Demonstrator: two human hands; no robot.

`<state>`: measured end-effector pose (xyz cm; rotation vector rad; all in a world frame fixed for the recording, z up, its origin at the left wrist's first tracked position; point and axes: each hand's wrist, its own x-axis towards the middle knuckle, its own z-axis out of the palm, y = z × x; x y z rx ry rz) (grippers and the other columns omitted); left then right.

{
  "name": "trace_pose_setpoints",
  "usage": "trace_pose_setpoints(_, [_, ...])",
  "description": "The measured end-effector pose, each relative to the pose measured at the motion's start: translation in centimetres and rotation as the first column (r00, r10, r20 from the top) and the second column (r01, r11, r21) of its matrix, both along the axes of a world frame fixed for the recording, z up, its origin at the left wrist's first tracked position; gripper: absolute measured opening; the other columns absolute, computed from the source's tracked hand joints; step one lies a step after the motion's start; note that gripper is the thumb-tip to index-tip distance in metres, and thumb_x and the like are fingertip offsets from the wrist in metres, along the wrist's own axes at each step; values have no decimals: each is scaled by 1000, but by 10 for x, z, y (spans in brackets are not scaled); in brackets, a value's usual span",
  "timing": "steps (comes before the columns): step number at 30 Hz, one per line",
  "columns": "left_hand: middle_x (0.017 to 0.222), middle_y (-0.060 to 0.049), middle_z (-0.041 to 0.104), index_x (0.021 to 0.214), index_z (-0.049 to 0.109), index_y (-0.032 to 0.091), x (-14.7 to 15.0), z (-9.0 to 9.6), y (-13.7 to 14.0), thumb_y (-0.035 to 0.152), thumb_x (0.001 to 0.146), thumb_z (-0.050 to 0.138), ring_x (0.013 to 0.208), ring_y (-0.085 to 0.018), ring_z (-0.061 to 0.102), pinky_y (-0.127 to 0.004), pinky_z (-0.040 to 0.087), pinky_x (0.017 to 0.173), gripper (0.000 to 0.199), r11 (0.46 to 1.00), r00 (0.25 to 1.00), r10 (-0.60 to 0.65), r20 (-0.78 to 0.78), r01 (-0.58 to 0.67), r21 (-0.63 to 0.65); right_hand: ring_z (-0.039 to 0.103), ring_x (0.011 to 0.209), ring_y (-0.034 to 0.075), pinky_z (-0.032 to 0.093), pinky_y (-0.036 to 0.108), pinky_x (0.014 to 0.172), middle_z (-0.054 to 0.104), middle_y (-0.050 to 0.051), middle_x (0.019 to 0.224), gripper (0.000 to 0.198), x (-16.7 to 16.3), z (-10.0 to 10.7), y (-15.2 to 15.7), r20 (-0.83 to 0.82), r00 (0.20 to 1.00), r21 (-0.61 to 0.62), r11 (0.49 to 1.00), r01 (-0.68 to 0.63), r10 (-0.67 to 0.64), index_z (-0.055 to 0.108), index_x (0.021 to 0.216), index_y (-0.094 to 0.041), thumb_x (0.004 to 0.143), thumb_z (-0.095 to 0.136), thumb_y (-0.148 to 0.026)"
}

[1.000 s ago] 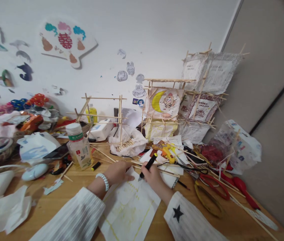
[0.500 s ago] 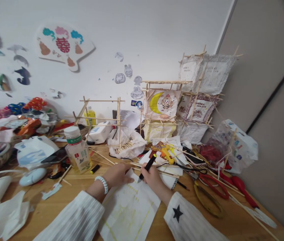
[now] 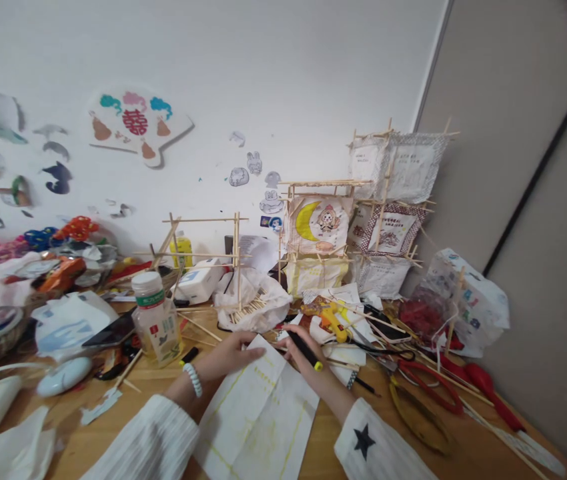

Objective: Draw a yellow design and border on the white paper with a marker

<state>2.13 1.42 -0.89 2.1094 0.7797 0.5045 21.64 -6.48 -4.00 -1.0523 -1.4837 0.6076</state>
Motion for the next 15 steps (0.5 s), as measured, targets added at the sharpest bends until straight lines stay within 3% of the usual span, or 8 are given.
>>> trace_pose_setpoints(3, [76,-3,61,81,63,12,1,3,-3,60,73,53,68,-15,51,-26,41,63,50,996,994,37,101,-29,-84,58,97,21,44,32,85,64,5,104,24,0,-2,1,82,995,37,998,-58,55,59,108,-23,88,50,-33])
trace_pose_setpoints(6, [64,0,54,70,60,12,1,4,-4,71,67,52,60,-13,45,-24,37,56,59,988,984,117,136,-101,-119,60,91,21,46,31,80,65,4,98,22,0,-4,5,128,985,85,989,-125,114,61,104,-21,84,54,-28])
trace_pose_setpoints(8, [62,0,53,68,60,13,-1,3,-4,76,63,50,59,-12,45,-24,37,55,64,968,960,215,179,-185,-170,60,89,21,46,30,78,65,5,96,22,1,-5,9,92,994,126,989,-76,64,62,102,-20,83,54,-27])
trace_pose_setpoints(10, [65,-2,56,71,61,13,-4,2,-5,79,65,43,58,-12,46,-24,38,53,69,947,944,250,216,-191,-259,60,90,22,46,31,80,65,6,98,22,2,-5,13,18,999,142,989,27,-30,62,101,-20,82,54,-27])
trace_pose_setpoints(12, [61,-3,56,76,64,11,-7,2,-7,80,70,33,48,-11,44,-23,34,44,76,931,973,129,190,-53,-361,59,92,23,45,33,83,65,6,98,21,5,-6,19,-97,987,141,980,137,-124,63,99,-20,81,55,-27])
trace_pose_setpoints(15, [51,-2,51,88,66,8,-12,4,-10,79,75,21,33,-7,33,-23,22,33,85,853,979,-158,128,201,-482,59,93,24,44,37,87,65,7,98,21,11,-6,27,-267,939,125,959,256,-216,62,96,-20,79,55,-29])
